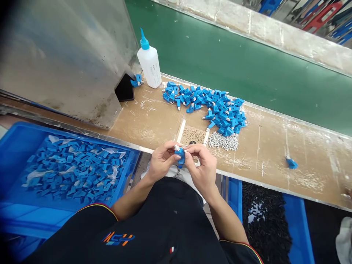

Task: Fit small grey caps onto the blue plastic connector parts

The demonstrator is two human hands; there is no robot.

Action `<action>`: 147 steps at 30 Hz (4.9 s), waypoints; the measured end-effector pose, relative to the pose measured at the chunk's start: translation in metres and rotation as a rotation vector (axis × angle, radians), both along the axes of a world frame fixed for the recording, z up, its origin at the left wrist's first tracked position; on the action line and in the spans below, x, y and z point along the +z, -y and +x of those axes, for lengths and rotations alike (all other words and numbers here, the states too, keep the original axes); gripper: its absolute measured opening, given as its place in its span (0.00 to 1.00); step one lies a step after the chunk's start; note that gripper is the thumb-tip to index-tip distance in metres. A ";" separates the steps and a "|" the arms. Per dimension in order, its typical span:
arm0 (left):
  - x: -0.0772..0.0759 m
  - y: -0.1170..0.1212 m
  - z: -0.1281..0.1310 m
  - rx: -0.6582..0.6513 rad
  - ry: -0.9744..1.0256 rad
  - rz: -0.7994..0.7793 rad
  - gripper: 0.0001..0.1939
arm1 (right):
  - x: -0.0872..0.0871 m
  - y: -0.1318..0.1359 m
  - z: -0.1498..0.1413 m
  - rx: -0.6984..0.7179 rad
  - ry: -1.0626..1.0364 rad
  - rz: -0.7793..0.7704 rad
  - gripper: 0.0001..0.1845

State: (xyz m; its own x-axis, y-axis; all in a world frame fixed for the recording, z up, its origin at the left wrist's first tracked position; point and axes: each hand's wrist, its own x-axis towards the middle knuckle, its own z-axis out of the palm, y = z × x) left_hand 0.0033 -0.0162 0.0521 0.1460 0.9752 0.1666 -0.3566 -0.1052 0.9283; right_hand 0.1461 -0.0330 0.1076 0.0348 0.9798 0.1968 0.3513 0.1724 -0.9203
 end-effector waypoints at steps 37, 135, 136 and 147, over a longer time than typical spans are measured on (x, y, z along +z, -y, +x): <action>-0.005 0.002 -0.011 -0.015 -0.283 0.245 0.13 | -0.008 0.019 0.008 0.047 0.073 0.064 0.07; -0.022 -0.047 -0.026 0.117 -0.325 -0.090 0.11 | -0.090 -0.032 0.112 0.149 0.399 -0.259 0.14; -0.022 -0.046 -0.028 0.124 -0.320 -0.092 0.10 | -0.085 -0.033 0.110 0.160 0.324 -0.311 0.15; -0.023 -0.040 -0.036 0.185 -0.412 -0.013 0.09 | -0.052 -0.036 0.057 0.358 0.863 0.104 0.11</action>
